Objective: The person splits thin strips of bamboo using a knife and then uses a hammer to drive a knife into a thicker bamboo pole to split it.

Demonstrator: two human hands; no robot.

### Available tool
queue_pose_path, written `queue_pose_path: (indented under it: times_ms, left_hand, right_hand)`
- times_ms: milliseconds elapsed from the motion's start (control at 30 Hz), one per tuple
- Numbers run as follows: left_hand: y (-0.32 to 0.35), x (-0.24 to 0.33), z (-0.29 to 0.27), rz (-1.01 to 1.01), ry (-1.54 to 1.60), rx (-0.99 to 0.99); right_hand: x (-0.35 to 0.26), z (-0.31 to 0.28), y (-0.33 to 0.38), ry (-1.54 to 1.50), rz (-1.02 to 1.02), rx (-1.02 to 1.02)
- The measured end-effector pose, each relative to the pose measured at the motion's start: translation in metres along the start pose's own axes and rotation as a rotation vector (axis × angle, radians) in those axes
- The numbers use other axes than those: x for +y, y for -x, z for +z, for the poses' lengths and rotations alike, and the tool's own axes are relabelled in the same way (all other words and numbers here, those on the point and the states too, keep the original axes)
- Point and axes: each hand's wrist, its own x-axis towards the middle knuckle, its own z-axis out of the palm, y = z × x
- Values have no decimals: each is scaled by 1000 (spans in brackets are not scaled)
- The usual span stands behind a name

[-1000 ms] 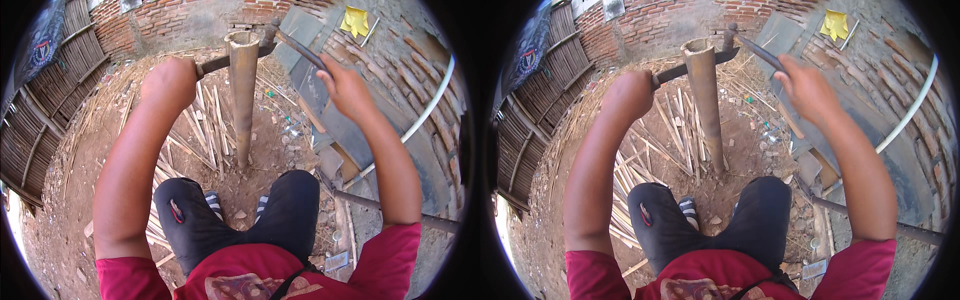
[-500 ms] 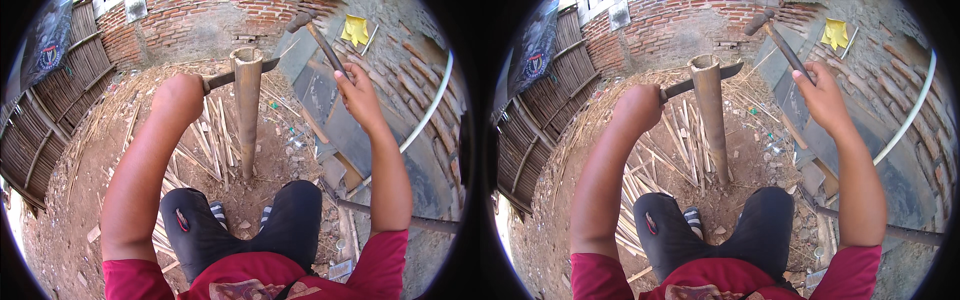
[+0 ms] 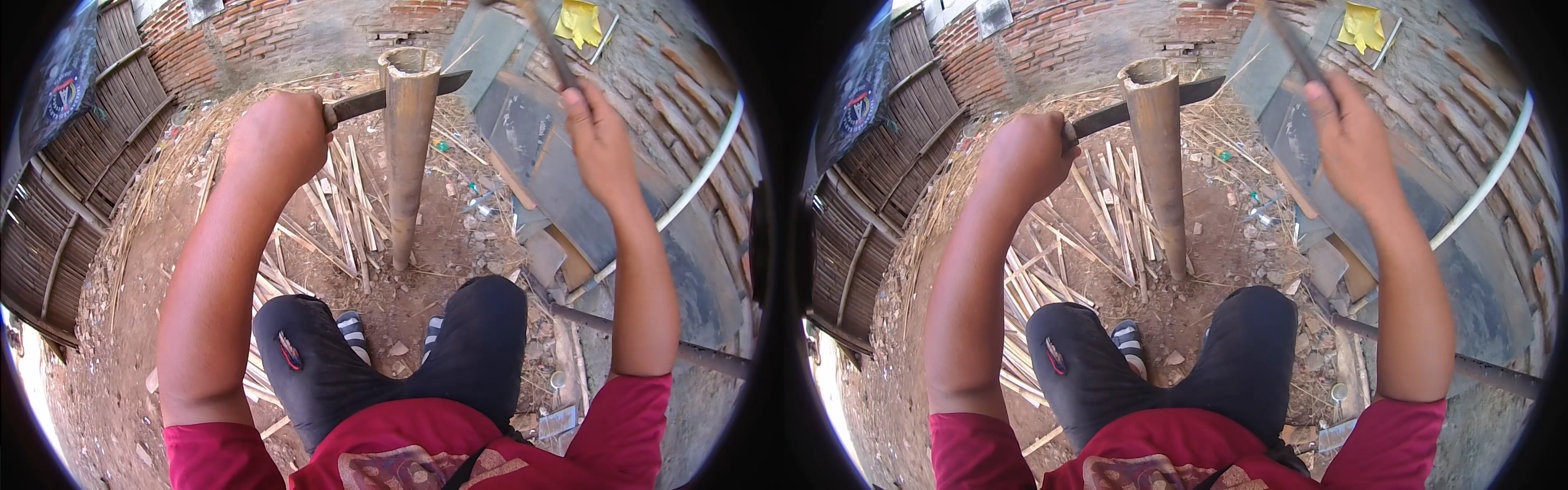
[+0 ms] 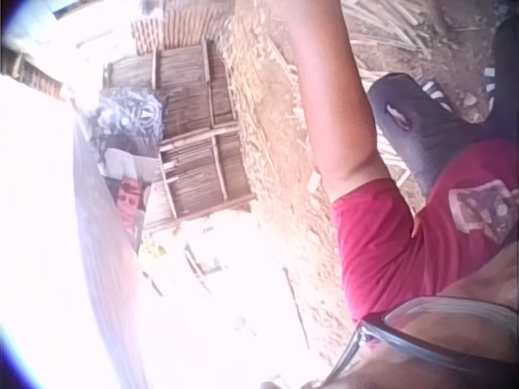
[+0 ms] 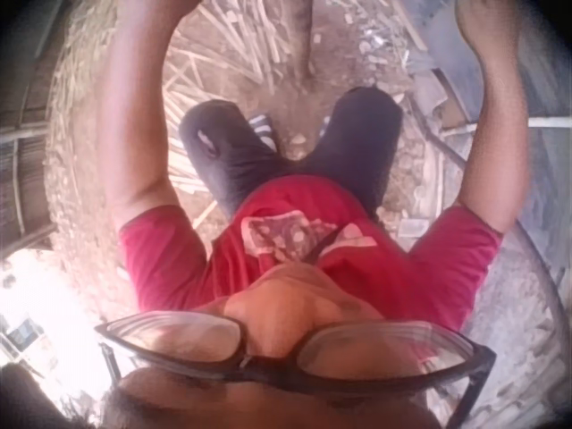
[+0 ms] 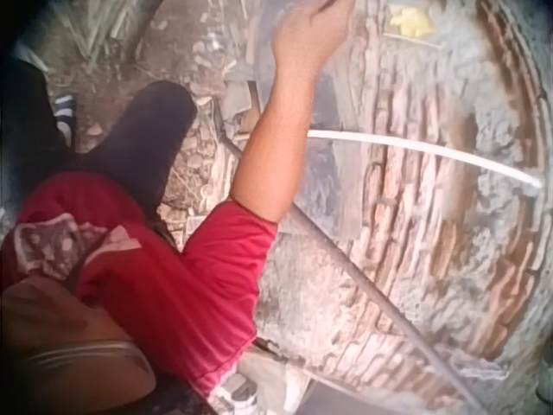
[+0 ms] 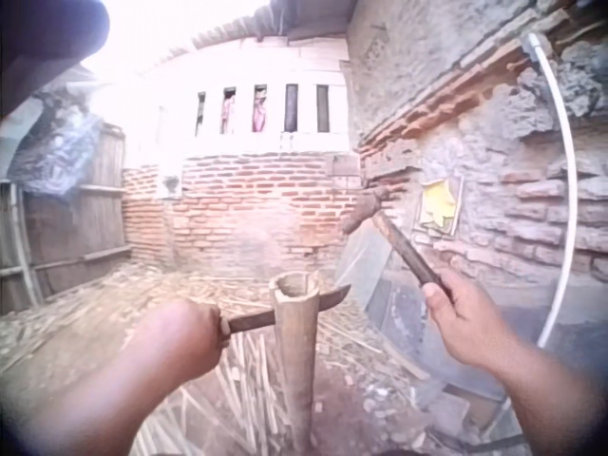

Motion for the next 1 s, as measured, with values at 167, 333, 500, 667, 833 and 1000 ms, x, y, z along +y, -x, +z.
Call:
queue_pose_path:
  times_ms: [167,333,500,667,833,1000]
  left_hand:
    - [-5,-3,0,-3,25,-7]
    - [-4,-9,2,-14,-11,5]
    - [1,-6,-2,-27,8,-8]
    - [-1,-9,-1,-43,-32,-5]
    - [3,-10,-2,-29,-45,4]
    - [7,-4,-5,-7,-53,0]
  right_hand:
    - [19,-8,-4,133,139,-106]
    - [-5,-22,-22,-74,215,52]
    - [13,18,-5,146,-48,-188]
    - [-29,-19,-19,8,186,-124]
    - [-6,33,7,97,30,-161]
    - [5,24,-1,81,145,-233]
